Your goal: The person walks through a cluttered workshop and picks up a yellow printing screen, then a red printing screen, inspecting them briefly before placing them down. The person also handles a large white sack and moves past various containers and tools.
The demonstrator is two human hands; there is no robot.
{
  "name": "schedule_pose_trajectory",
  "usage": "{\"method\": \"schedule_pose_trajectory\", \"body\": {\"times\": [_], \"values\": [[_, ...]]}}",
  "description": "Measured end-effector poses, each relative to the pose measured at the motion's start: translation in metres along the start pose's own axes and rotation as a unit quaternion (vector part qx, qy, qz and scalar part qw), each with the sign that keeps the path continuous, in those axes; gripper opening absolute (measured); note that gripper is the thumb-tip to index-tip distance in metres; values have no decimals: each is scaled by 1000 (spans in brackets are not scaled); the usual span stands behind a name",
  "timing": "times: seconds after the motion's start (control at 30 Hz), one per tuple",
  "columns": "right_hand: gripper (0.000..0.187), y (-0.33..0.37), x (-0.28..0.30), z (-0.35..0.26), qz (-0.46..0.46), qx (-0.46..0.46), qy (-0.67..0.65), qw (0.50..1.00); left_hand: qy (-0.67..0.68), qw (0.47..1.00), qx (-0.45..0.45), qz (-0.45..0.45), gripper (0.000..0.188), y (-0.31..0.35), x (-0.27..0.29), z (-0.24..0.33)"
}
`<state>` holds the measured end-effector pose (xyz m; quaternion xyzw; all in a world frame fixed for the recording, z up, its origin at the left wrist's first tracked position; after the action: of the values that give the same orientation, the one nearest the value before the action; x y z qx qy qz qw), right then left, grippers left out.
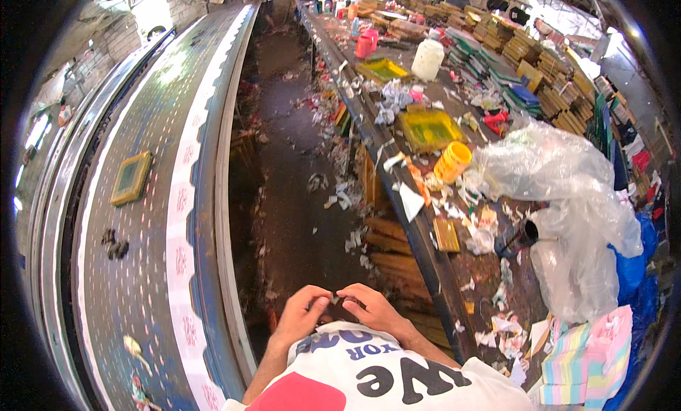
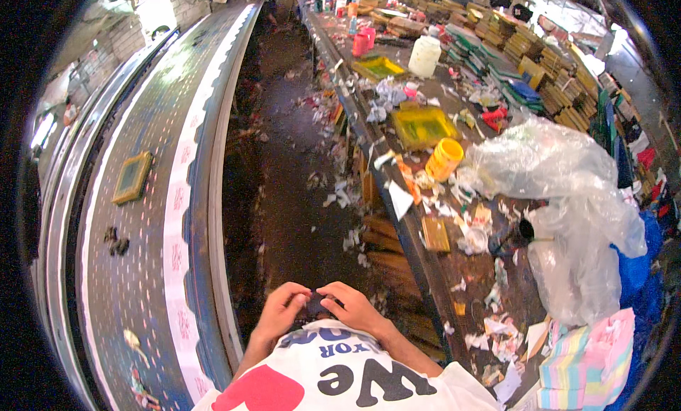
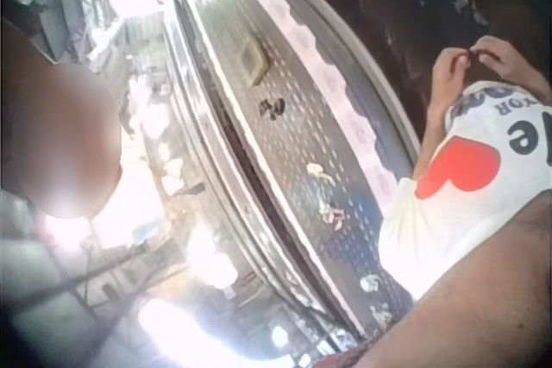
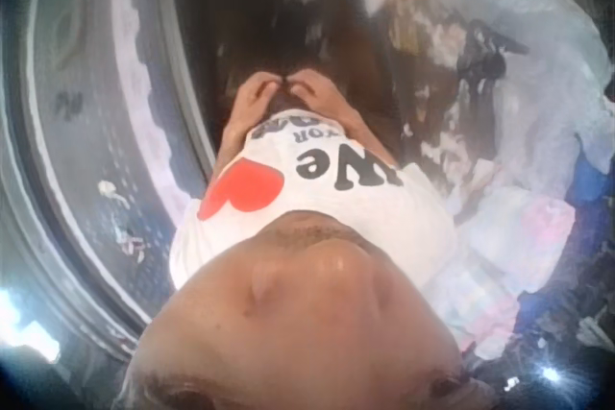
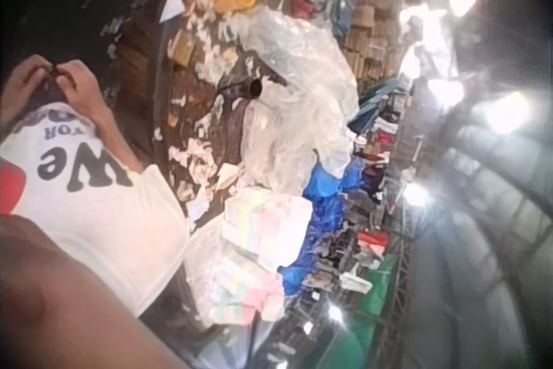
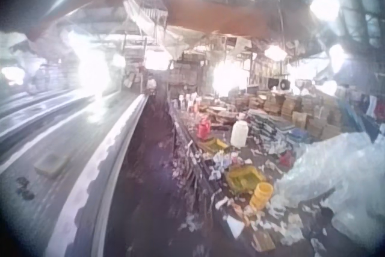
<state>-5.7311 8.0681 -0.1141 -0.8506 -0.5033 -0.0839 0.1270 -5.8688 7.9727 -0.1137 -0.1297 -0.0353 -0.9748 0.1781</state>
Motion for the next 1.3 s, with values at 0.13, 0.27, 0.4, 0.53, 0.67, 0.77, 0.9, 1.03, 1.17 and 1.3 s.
{"method": "schedule_pose_trajectory", "body": {"times": [0.13, 0.27, 0.4, 0.53, 0.67, 0.77, 0.9, 1.03, 1.17, 1.3], "values": [[31, -99, 31, -10, 22, 32, 94, 995, -125, 989, -34, 78, 12, -82, 103, -8], [27, -152, 61, 21, 93, -22, 41, 995, 25, 990, 8, 142, 15, -128, 164, -41], [29, -199, 44, 59, 24, -23, 44, 998, 4, 986, 44, 162, 15, -152, 185, -77], [32, -268, 12, 80, -132, -32, 13, 991, 28, 977, 101, 184, 10, -177, 178, -95], [40, -354, 20, 73, -185, 104, 53, 976, 37, 972, 126, 195, 10, -217, 169, -90], [40, -418, 53, 74, -187, 97, 41, 977, 4, 975, 102, 197, 10, -266, 170, -68], [41, -494, 110, 90, -159, 86, 57, 982, -97, 971, 90, 200, 8, -328, 191, -38], [43, -534, 147, 116, -133, 61, 44, 988, -99, 952, 120, 264, 10, -352, 220, -43], [44, -544, 144, 147, -154, 45, 15, 987, -27, 922, 198, 331, 13, -342, 227, -65], [49, -539, 110, 171, -215, 52, 9, 975, -44, 917, 230, 322, 14, -325, 212, -78]]}}
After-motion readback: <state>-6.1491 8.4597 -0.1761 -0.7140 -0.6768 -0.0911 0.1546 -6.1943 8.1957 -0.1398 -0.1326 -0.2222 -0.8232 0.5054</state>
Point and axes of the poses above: each hand's wrist, its own y-axis away from the middle knuckle, its own x-axis out of the back of the hand, z = x × y, the point moved 10 cm from there along -y, towards the middle knuckle, and after that the axes turned 9 degrees about -y, right-handed, at the moved point
